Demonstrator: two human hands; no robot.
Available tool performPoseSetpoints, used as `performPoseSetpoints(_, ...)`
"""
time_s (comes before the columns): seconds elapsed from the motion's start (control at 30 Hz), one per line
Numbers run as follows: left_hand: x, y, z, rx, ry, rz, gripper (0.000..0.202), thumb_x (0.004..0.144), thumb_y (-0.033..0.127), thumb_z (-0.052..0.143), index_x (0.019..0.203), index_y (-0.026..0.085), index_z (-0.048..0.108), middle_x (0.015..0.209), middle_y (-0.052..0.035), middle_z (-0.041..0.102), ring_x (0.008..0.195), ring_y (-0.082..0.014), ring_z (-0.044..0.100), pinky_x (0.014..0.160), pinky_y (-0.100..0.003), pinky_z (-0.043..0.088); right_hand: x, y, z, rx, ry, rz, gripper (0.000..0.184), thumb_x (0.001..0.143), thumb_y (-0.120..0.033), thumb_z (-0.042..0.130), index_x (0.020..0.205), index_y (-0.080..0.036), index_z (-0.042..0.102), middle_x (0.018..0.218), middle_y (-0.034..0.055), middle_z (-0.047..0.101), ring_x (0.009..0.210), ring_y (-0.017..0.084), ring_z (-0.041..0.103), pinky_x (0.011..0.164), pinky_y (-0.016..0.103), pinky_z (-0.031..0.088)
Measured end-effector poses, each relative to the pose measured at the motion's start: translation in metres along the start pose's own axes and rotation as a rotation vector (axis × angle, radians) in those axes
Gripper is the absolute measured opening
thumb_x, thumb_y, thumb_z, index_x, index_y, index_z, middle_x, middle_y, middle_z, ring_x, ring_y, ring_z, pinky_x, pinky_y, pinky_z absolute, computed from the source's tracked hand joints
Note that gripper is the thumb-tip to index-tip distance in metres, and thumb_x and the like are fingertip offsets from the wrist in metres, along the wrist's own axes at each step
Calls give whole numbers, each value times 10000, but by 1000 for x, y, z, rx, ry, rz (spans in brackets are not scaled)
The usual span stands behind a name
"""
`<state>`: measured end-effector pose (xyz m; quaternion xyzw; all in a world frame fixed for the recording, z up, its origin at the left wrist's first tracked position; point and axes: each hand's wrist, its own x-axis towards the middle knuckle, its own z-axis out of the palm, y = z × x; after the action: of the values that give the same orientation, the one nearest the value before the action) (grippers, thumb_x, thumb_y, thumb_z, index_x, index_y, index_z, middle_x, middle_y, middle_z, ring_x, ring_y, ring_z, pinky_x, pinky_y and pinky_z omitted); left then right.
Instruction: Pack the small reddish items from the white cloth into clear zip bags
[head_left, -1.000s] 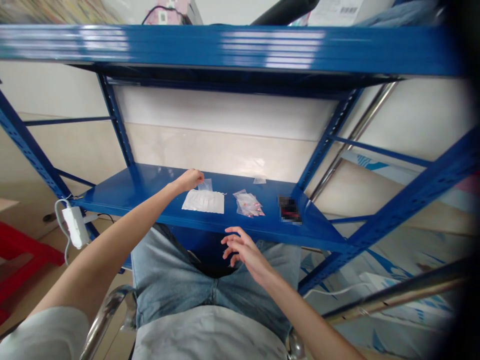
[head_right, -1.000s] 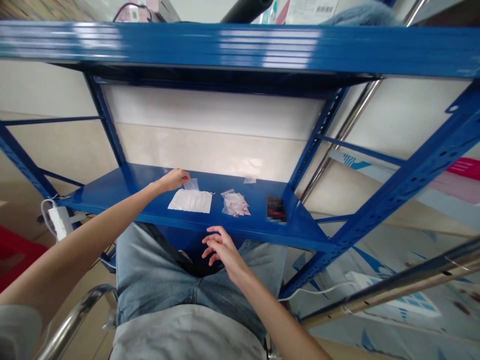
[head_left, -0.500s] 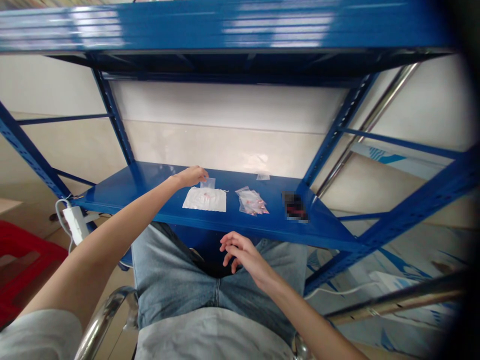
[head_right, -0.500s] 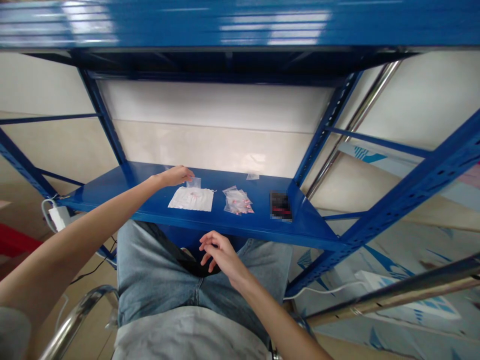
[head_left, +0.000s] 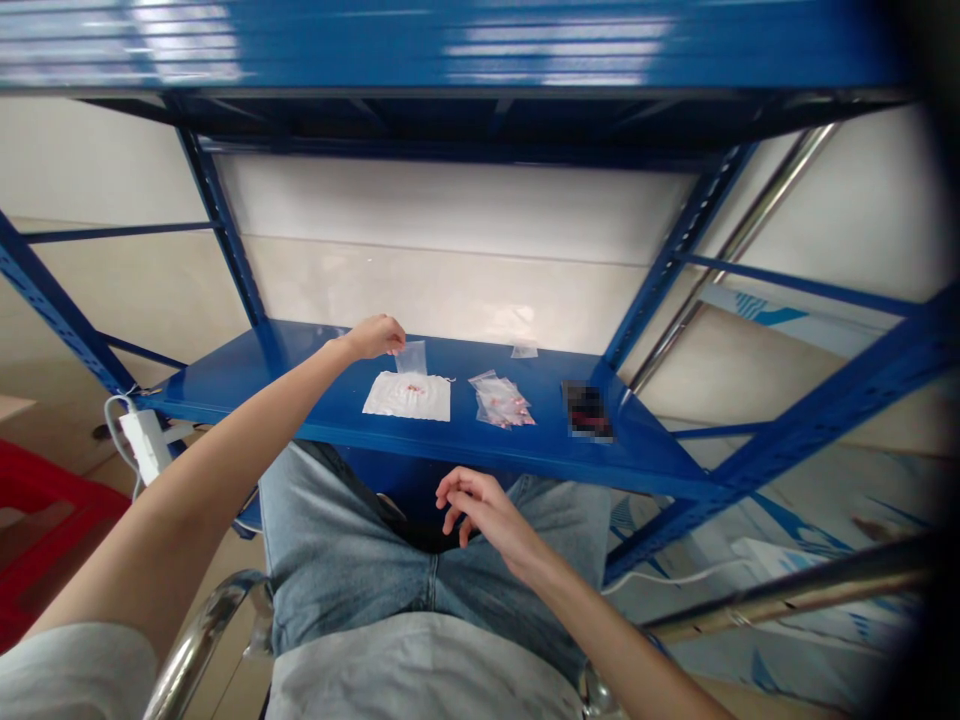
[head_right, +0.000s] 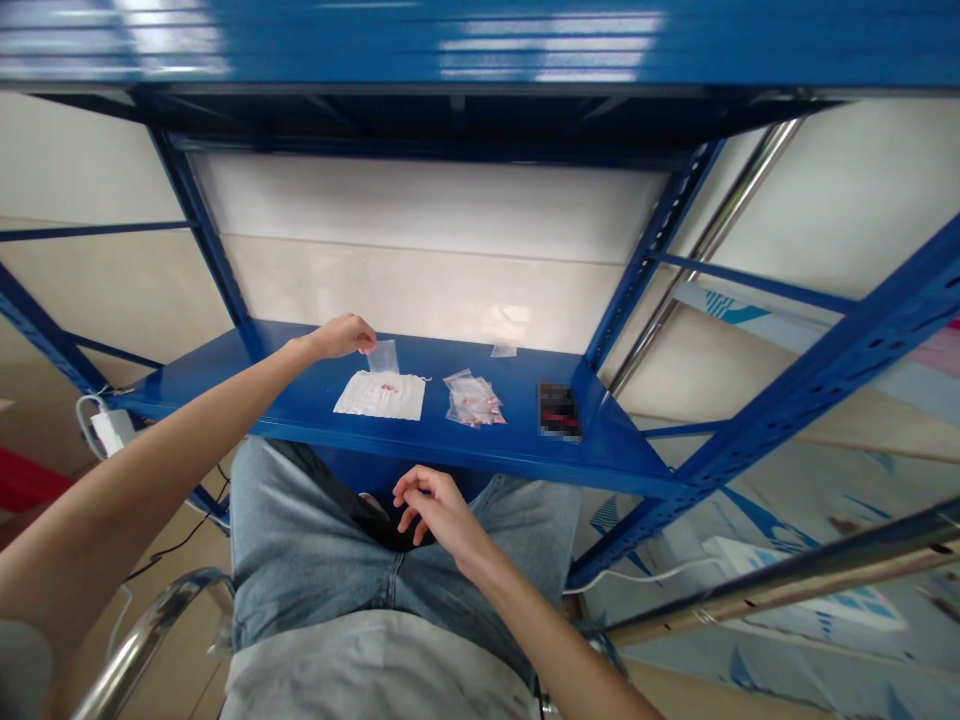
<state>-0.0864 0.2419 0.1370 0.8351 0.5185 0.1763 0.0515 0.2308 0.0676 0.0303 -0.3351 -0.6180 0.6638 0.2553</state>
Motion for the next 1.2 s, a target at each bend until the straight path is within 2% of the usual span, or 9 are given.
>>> performPoseSetpoints(0.13,0,-12,0,-146,-28,-19,178,780,111,555,793,106,733,731,-79,752,660,-146,692,637,-228,494,0,1,1,4,5,-13,164,827,-314,576,898,-167,595,861,24,609,610,126,645,399,173,426)
performPoseSetpoints(0.23,0,-19,5,-201,-56,-19,162,759,94,571,773,117,730,702,-61,742,652,-138,688,629,-218,492,-1,1,2,11,-7,-22,169,824,-315,573,894,-164,602,860,26,615,605,123,647,396,166,421)
performPoseSetpoints(0.53,3,-18,5,-176,-104,-26,186,701,55,543,714,126,714,658,-34,721,620,-119,659,612,-207,470,-2,2,3,-5,-24,-23,159,809,-297,565,874,-158,604,836,27,624,596,122,646,397,164,416)
performPoseSetpoints(0.73,-9,-18,-5,-195,-138,-87,156,749,131,550,725,124,704,678,-50,733,629,-131,675,608,-213,487,-3,2,6,21,-73,-26,172,811,-325,585,864,-162,594,803,21,623,577,117,641,388,159,400)
performPoseSetpoints(0.83,-14,-20,-8,-219,-149,-105,136,761,147,572,747,124,705,695,-52,742,649,-131,687,614,-206,493,-5,1,9,72,-116,20,169,807,-323,597,859,-163,599,797,23,626,591,126,649,400,165,415)
performPoseSetpoints(1.03,-15,-23,-5,-166,-166,-138,117,780,192,616,754,129,711,683,-46,745,582,-113,672,552,-187,465,-9,-4,13,117,-138,62,165,783,-311,607,841,-157,597,778,26,629,586,132,647,403,172,415)
performPoseSetpoints(1.2,-16,-26,-3,-92,-166,-187,169,788,298,668,716,148,699,607,-27,723,496,-105,637,511,-188,433,-9,-5,13,123,-124,72,157,770,-297,608,844,-161,589,750,20,623,582,138,645,401,175,408)
